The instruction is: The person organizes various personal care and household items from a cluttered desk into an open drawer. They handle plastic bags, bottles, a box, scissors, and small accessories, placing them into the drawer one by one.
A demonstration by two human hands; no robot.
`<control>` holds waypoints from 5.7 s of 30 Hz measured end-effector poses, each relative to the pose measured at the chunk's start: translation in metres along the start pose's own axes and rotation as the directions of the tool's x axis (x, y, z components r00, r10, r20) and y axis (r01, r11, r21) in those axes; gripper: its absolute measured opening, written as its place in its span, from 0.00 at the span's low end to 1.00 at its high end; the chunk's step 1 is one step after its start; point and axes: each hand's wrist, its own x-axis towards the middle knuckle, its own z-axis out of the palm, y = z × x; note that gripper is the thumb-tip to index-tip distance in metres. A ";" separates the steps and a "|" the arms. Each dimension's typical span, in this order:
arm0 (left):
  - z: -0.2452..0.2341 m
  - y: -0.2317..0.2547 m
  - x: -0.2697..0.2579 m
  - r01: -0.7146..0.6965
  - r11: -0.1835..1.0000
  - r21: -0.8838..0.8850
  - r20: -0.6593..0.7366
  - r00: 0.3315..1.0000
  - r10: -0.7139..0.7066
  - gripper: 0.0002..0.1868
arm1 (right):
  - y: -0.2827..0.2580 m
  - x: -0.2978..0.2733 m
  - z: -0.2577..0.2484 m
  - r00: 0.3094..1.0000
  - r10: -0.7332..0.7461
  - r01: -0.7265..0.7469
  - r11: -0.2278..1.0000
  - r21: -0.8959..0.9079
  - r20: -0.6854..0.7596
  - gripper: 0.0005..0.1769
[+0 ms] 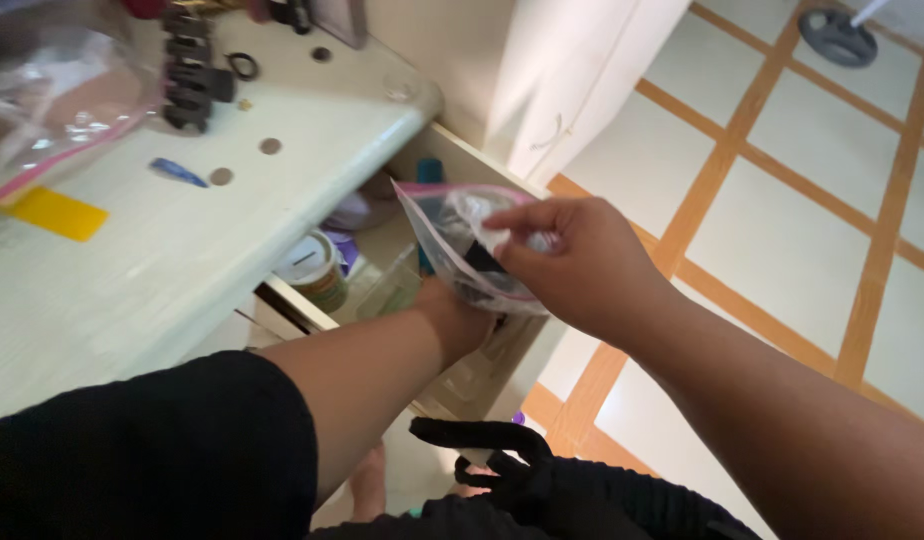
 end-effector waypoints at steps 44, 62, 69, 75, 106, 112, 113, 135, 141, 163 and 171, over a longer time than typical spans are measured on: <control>-0.286 -0.026 -0.113 0.335 0.889 0.311 -0.623 0.779 -0.076 0.12 | -0.117 0.050 0.017 0.962 0.202 -0.089 0.867 -0.490 0.183 0.18; -0.302 -0.001 -0.050 0.377 0.917 0.131 -0.491 0.828 -0.270 0.20 | -0.058 0.033 0.003 0.977 0.212 -0.192 0.931 -0.310 0.033 0.22; -0.288 -0.002 -0.050 0.393 0.881 0.262 -0.526 0.824 -0.211 0.08 | -0.044 0.026 -0.013 0.988 0.100 -0.135 0.926 -0.352 -0.118 0.22; -0.293 0.001 -0.048 0.444 0.873 0.200 -0.559 0.784 -0.271 0.11 | -0.027 0.012 -0.011 0.963 0.155 -0.198 0.963 -0.185 -0.220 0.19; -0.182 0.071 -0.029 0.339 0.940 0.045 -0.369 0.880 -0.300 0.10 | 0.017 -0.007 -0.029 0.951 0.009 0.044 0.985 0.165 -0.308 0.24; -0.216 0.045 0.031 -0.253 0.877 0.408 -0.561 0.688 0.460 0.22 | 0.006 -0.003 -0.018 0.966 0.134 -0.113 0.988 0.106 -0.221 0.24; -0.216 0.041 0.038 -0.234 0.876 0.422 -0.513 0.735 0.444 0.22 | 0.006 -0.004 -0.018 0.970 0.147 -0.134 0.988 0.080 -0.192 0.24; -0.114 0.071 -0.050 0.367 0.918 0.150 -0.180 0.923 -0.339 0.09 | 0.009 0.003 -0.007 0.980 0.028 -0.020 0.999 0.045 -0.195 0.23; -0.116 0.052 -0.063 0.336 0.934 -0.119 0.044 0.942 -0.333 0.12 | -0.015 -0.008 -0.001 0.973 -0.210 0.204 0.977 -0.066 -0.091 0.23; -0.321 -0.059 -0.110 0.229 0.931 0.285 -0.532 0.845 -0.045 0.23 | -0.156 -0.010 0.045 0.968 0.009 0.078 0.938 -0.337 0.250 0.22; -0.300 -0.059 -0.129 0.025 0.976 0.215 -0.533 0.840 0.096 0.18 | -0.176 -0.013 0.053 0.975 -0.102 0.157 0.943 -0.292 0.196 0.27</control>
